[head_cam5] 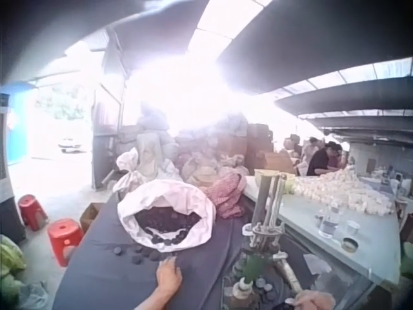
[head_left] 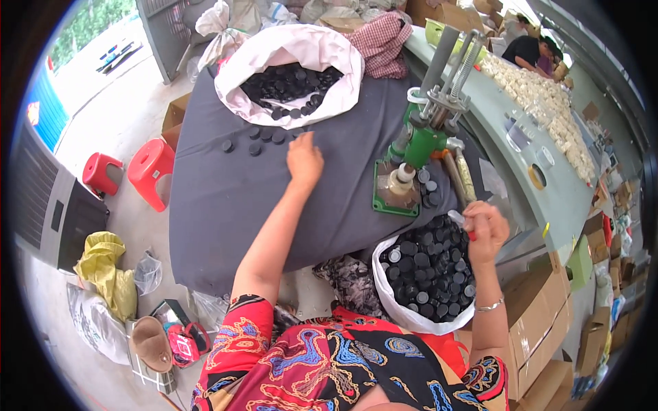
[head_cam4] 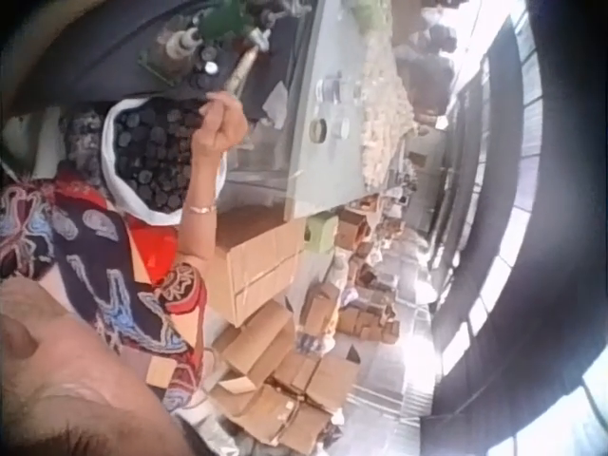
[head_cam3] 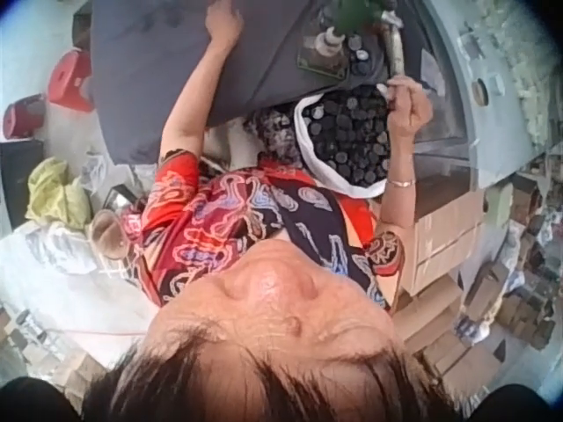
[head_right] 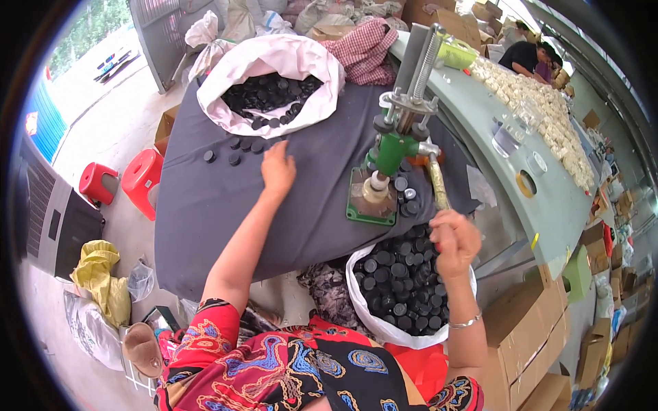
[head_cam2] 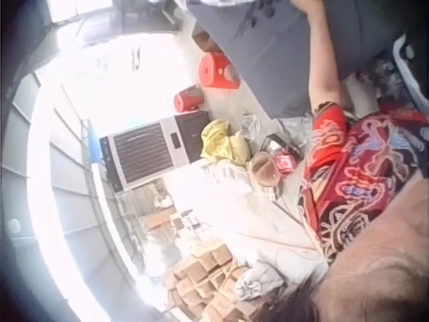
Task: The person assembles black plastic components using a manual hand press.
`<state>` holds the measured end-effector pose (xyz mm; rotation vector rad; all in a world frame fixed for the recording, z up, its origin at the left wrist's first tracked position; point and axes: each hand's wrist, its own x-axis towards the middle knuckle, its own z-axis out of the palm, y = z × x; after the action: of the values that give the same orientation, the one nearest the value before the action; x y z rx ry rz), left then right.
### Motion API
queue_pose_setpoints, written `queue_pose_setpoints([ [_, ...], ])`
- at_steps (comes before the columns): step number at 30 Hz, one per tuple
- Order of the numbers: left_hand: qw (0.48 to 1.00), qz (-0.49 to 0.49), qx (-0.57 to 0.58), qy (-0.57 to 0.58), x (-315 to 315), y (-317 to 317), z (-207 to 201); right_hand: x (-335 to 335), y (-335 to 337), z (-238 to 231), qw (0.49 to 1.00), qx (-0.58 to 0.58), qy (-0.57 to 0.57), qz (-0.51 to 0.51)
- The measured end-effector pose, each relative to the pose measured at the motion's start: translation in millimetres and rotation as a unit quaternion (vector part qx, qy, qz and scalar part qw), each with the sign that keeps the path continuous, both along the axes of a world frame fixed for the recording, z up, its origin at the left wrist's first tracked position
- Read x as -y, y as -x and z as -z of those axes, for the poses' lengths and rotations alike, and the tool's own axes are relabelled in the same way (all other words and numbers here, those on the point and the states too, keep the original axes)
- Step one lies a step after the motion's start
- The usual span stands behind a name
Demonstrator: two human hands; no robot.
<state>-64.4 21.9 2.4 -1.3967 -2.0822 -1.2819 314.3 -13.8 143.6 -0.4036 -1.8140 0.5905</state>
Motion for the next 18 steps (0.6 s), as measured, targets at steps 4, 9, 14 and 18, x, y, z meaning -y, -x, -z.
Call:
queue_pose_setpoints([
  [4,0.993,-0.061,-0.023,0.095,-11.1,44.8,6.3,-16.8,5.6,-61.8,0.993,-0.026,0.111,-0.009],
  [9,0.966,-0.069,-0.105,0.226,-31.9,61.9,17.5,-54.4,23.5,-118.4,0.978,-0.024,0.202,-0.055],
  [14,0.980,-0.023,-0.093,0.172,-25.9,50.5,12.0,-73.7,24.6,-128.2,0.977,-0.041,0.199,-0.066],
  [18,0.988,-0.017,-0.070,0.137,-12.3,38.6,7.4,-76.0,25.1,-131.9,0.976,-0.045,0.198,-0.081],
])
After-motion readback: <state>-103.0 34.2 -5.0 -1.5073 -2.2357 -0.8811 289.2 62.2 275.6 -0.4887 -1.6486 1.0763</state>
